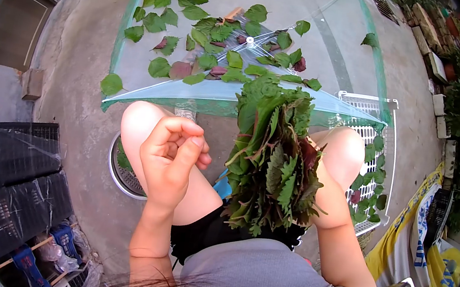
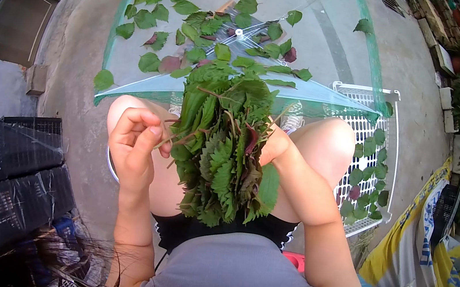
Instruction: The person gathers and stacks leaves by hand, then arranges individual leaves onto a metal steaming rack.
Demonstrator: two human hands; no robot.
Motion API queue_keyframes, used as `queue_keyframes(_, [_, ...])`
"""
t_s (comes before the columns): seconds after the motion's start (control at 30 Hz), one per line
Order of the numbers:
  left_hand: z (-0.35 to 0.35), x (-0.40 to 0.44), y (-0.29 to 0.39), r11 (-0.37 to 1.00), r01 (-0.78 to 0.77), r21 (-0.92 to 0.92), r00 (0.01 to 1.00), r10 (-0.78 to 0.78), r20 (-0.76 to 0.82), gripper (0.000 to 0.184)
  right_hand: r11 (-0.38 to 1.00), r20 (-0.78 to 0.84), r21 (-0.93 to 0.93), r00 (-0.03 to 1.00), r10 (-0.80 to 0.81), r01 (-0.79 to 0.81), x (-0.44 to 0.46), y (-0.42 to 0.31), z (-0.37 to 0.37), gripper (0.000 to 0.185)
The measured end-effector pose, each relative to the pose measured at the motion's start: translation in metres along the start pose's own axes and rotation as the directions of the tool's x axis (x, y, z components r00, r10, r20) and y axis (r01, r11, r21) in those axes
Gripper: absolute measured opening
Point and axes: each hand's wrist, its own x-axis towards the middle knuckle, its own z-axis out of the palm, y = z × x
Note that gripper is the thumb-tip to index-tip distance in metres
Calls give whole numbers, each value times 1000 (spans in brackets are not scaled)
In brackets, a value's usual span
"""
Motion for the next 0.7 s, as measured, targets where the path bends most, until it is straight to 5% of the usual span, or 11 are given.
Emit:
queue_keyframes(0.4, [3, -2, -3, 999, 28, 21, 1000, -28, 6, 15, 1000, 18, -23, 1000, -16, 17, 6, 8, -17, 105])
queue_keyframes(0.7, [4, -1, -9, 999, -31, -9, 999, 31, 17, 15, 999, -30, 27, 999, -35, 35, 1, -1, 2, 78])
